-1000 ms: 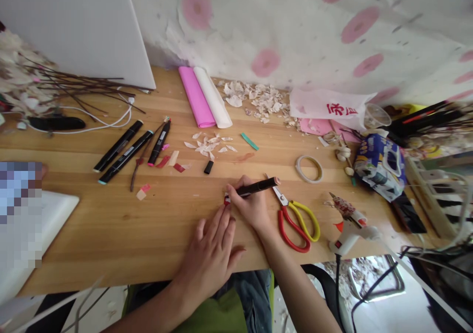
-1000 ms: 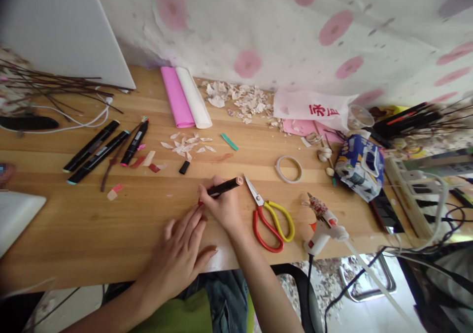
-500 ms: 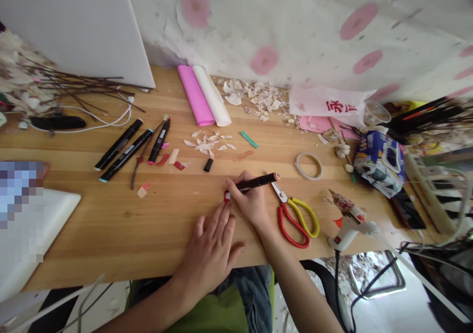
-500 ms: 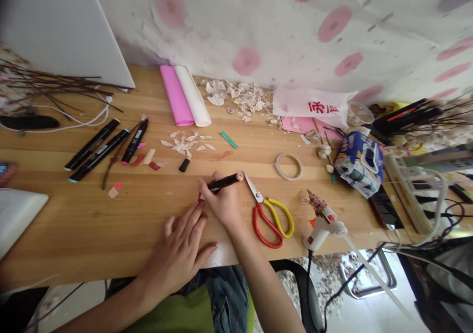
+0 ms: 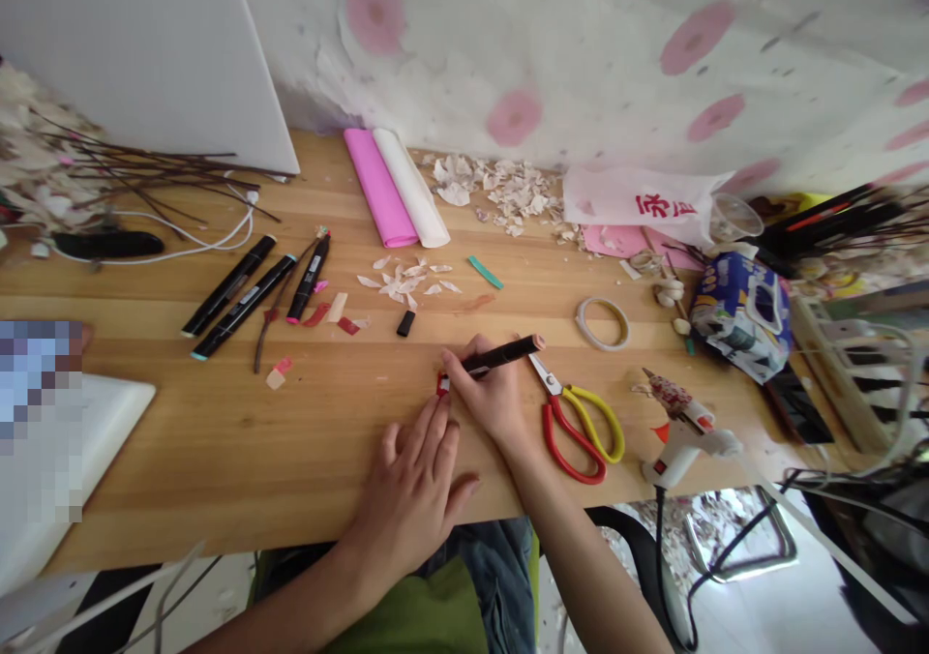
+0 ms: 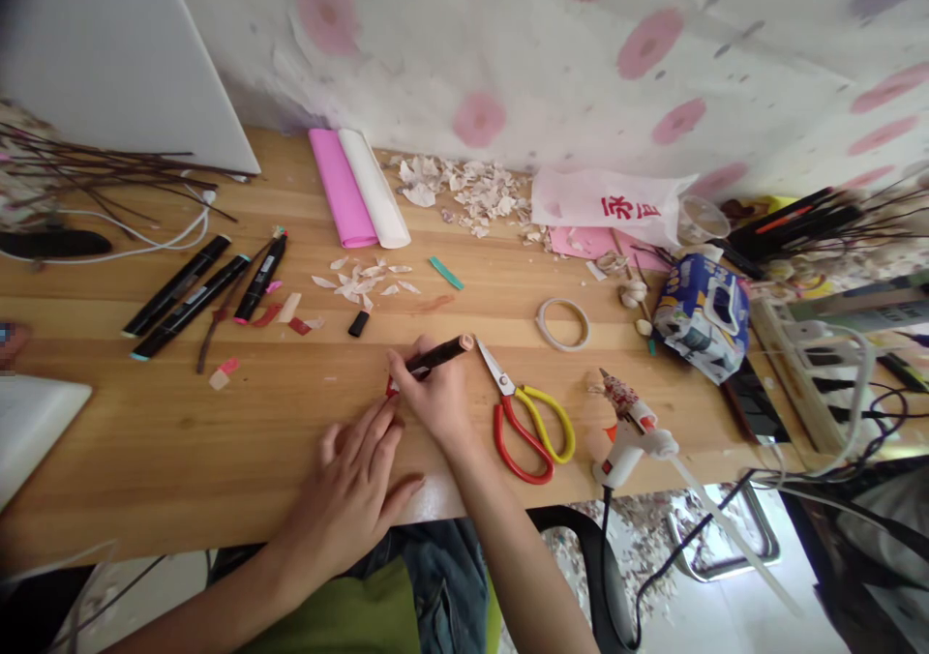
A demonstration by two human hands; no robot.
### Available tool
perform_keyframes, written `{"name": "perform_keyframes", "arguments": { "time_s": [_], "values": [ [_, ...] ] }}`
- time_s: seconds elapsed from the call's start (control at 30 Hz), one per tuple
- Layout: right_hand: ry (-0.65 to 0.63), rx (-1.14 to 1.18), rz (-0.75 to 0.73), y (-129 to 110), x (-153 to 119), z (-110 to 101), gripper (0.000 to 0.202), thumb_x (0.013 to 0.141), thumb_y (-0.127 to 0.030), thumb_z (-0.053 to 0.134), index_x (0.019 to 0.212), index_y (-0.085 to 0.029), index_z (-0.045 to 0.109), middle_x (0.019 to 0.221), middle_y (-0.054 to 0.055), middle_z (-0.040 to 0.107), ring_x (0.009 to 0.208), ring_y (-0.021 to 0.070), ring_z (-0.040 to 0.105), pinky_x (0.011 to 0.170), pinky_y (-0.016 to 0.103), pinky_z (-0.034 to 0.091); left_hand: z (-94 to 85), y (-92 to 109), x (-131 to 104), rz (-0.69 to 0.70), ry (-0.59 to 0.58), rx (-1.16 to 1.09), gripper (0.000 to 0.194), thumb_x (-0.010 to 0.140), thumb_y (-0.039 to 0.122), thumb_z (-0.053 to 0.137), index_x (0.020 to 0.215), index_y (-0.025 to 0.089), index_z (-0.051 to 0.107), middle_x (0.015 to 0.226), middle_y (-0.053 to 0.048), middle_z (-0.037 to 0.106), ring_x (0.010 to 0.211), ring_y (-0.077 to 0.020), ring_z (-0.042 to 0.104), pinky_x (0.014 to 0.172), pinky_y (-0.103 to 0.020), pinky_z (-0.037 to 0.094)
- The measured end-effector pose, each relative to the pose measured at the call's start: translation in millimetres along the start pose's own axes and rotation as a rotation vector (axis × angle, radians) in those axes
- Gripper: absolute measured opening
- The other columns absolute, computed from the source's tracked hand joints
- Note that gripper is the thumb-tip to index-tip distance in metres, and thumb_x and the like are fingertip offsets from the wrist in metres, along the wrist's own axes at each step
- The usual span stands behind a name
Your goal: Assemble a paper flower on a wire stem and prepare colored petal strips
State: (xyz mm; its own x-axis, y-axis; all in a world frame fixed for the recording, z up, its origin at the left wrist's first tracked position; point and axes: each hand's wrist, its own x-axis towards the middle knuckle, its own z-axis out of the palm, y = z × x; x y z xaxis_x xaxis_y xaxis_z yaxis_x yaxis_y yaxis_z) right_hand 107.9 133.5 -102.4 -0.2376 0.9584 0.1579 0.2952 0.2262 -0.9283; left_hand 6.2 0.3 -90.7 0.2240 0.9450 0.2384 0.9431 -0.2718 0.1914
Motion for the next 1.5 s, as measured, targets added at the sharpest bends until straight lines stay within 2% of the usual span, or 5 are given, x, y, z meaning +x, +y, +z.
{"name": "perform_keyframes", "arguments": {
  "time_s": [0.2,0.37,0.5,0.9,1.5],
  "values": [
    [-0.031,-0.004,0.003,0.2,-1.4,-1.7,0.033,0.085,-0.036,0.067,0.062,-0.023,0.048,0.054,-0.006,0.046,0.049,0.0104,0.042,0.047,0.024,0.033,2.0,-0.2,-0.5,-0.008,-0.004,0.001,0.045,0.104,0.040,0.038,0.124,0.006,0.061,0.148,-0.023,0.054,0.135,-0.0329,0.052,0.097,-0.053,0.041],
    [0.043,-0.018,0.022,-0.8,-1.8,-2.5,0.036,0.087,-0.039,0.063,0.062,-0.024,0.042,0.054,-0.006,0.044,0.050,0.0106,0.040,0.048,0.024,0.033,1.5,-0.1,-0.4,-0.006,-0.021,0.002,0.046,0.104,0.040,0.038,0.125,0.007,0.061,0.148,-0.022,0.054,0.136,-0.0317,0.051,0.097,-0.053,0.041],
    [-0.028,-0.013,0.025,-1.4,-2.3,-2.8,0.035,0.084,-0.040,0.069,0.061,-0.023,0.048,0.053,-0.005,0.049,0.049,0.0109,0.044,0.046,0.023,0.035,0.9,0.4,-0.8,-0.010,-0.008,0.008,0.046,0.104,0.040,0.038,0.124,0.006,0.062,0.147,-0.023,0.054,0.135,-0.0321,0.052,0.097,-0.053,0.040],
    [0.058,-0.009,0.030,0.5,-0.1,-1.1,0.035,0.086,-0.041,0.066,0.063,-0.023,0.045,0.055,-0.007,0.046,0.051,0.0107,0.041,0.049,0.024,0.033,1.3,-0.5,-0.8,-0.004,-0.004,0.005,0.048,0.104,0.041,0.037,0.126,0.006,0.061,0.147,-0.022,0.054,0.135,-0.0320,0.052,0.096,-0.053,0.042],
    [0.003,0.001,0.058,-7.5,0.4,-1.9,0.033,0.082,-0.040,0.069,0.061,-0.023,0.050,0.053,-0.005,0.049,0.049,0.0107,0.042,0.047,0.024,0.034,1.0,0.0,-0.9,-0.004,-0.013,0.007,0.045,0.104,0.040,0.040,0.125,0.006,0.061,0.149,-0.024,0.051,0.135,-0.0331,0.052,0.097,-0.054,0.041]
  ]
}}
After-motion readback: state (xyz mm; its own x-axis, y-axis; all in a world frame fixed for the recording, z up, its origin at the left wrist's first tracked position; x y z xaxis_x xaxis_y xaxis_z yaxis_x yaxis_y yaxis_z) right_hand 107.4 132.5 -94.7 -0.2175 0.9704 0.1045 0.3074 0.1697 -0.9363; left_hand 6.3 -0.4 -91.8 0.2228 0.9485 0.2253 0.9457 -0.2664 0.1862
